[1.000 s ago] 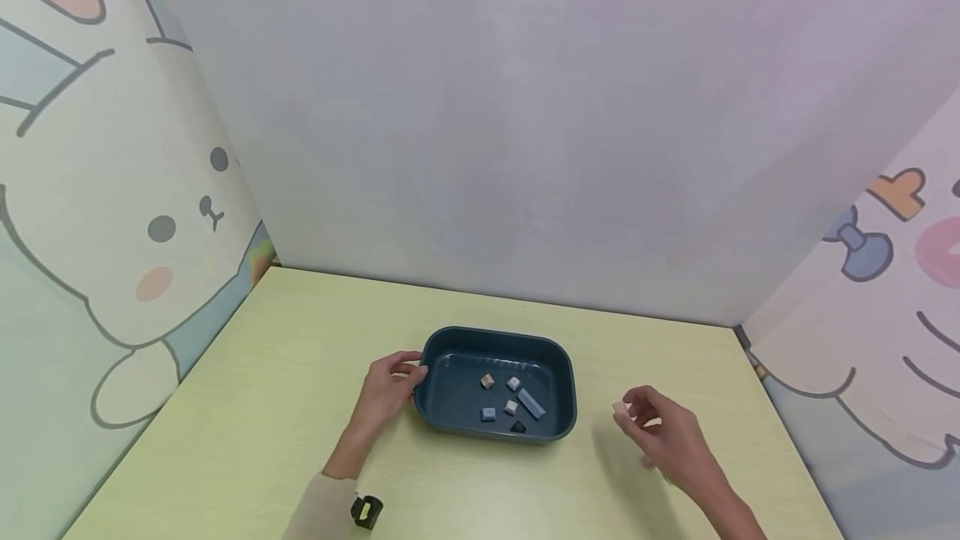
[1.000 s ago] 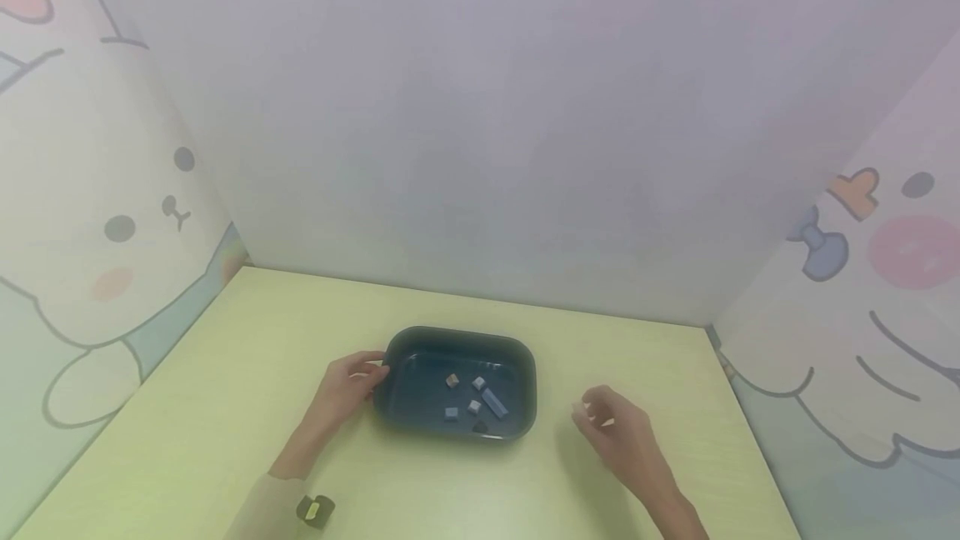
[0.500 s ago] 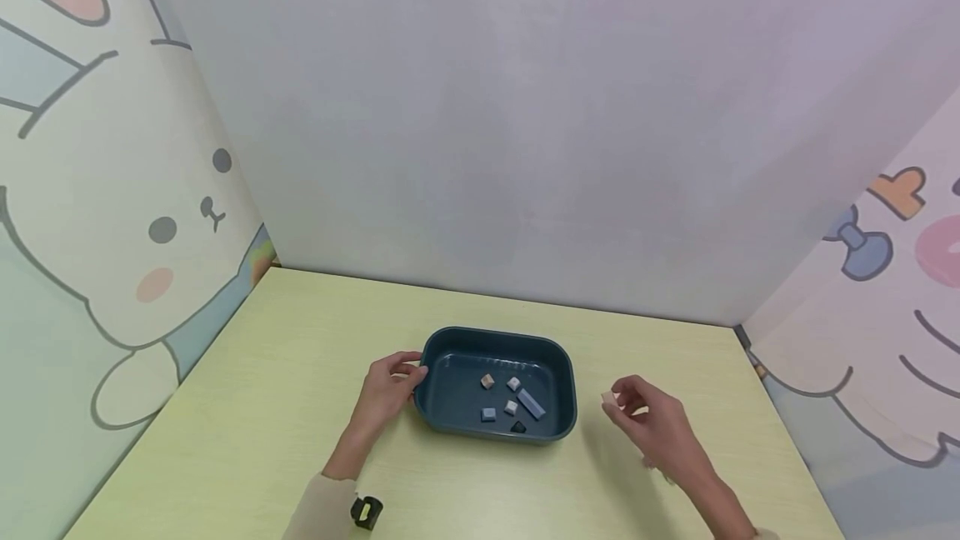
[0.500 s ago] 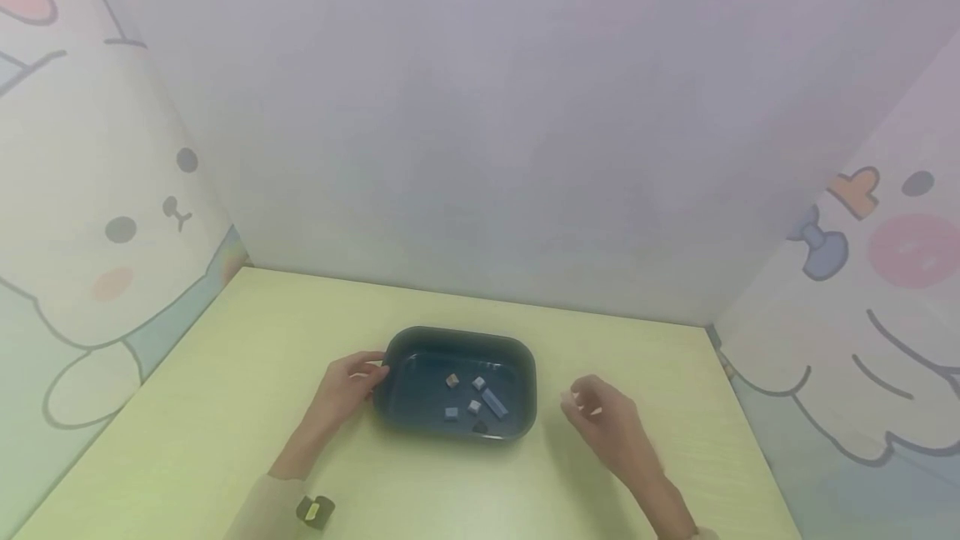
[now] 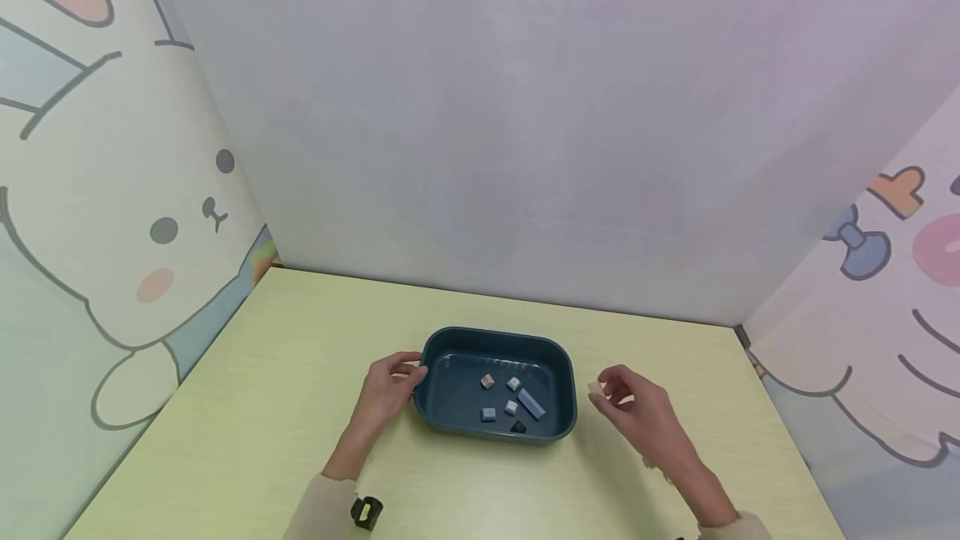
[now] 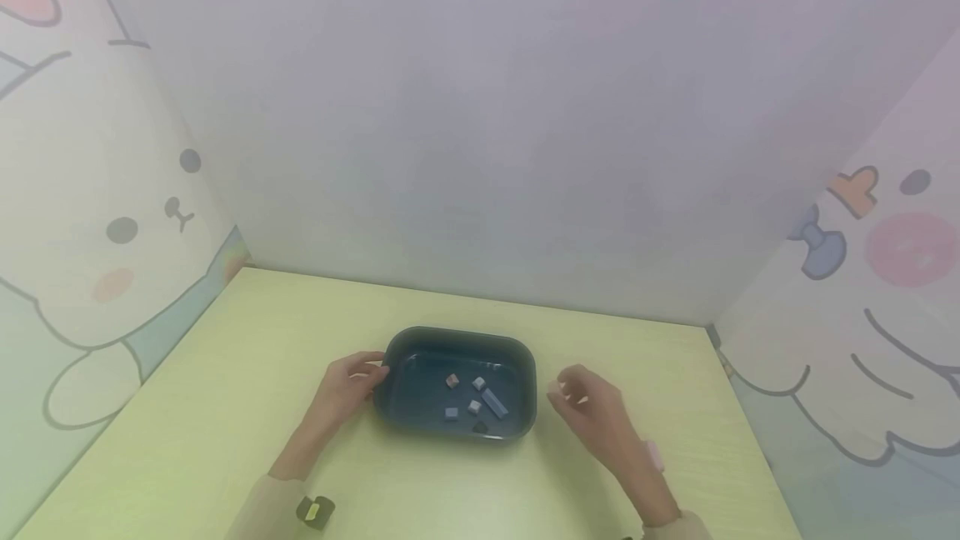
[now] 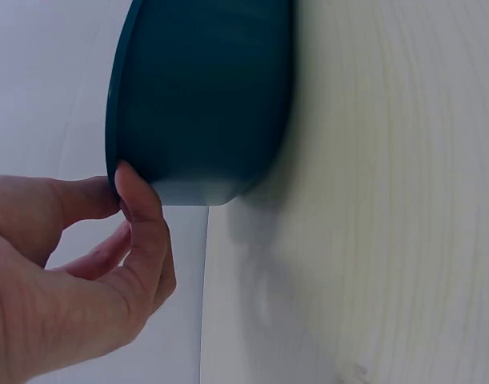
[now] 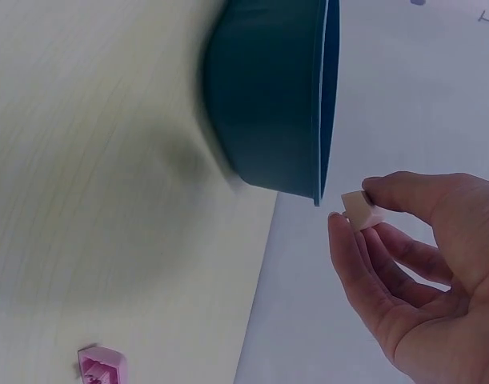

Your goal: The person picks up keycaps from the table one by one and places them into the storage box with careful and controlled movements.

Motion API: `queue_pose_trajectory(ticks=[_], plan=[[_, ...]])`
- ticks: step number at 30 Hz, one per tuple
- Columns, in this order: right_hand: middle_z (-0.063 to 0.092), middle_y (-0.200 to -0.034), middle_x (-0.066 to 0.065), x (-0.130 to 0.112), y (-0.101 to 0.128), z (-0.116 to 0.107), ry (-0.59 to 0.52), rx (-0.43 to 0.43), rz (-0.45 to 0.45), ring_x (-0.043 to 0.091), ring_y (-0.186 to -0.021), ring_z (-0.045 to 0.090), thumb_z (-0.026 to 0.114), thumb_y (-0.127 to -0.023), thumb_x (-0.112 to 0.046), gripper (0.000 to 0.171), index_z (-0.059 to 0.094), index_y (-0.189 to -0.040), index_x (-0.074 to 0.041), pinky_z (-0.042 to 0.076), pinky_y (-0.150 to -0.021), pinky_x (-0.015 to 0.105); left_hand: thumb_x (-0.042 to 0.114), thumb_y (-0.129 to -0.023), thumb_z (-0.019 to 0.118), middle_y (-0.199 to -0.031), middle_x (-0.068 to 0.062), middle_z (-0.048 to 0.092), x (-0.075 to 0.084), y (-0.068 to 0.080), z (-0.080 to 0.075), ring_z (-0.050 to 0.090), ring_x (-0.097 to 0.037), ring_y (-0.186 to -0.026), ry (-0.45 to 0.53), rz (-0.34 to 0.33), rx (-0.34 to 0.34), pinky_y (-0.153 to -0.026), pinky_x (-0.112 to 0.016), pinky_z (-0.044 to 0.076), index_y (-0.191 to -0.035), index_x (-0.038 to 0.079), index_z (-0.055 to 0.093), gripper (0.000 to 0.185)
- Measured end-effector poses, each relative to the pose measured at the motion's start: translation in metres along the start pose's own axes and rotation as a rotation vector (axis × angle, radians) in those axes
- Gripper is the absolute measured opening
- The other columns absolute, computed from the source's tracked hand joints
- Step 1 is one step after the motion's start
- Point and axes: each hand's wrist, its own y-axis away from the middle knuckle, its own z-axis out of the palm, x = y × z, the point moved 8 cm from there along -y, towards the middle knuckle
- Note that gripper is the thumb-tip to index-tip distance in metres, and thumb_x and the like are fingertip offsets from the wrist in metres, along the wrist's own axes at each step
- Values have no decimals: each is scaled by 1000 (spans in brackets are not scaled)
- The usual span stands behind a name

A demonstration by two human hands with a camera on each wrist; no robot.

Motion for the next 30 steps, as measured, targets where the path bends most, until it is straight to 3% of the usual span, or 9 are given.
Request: queue_pose_trajectory(ticks=[9, 30], plan=[[60, -81, -5, -10, -9, 7, -34, 5, -58, 6, -75, 61, 81, -88, -6, 20, 68, -103, -6, 58, -66, 23, 6, -97, 69, -94, -13, 69, -3, -1, 1, 69, -29, -79, 7, 7, -1, -61, -28, 54, -124, -4, 68, 29], [62, -83, -3, -25, -26, 21, -11, -30, -81, 10, -76, 61, 82, -87, -8, 23, 68, -106, -6, 58, -69, 23, 6, -97, 69, -96, -13, 69, -6, -3, 2, 69, -27, -79, -7, 9, 0, -61, -30, 55, -125, -4, 68, 29]])
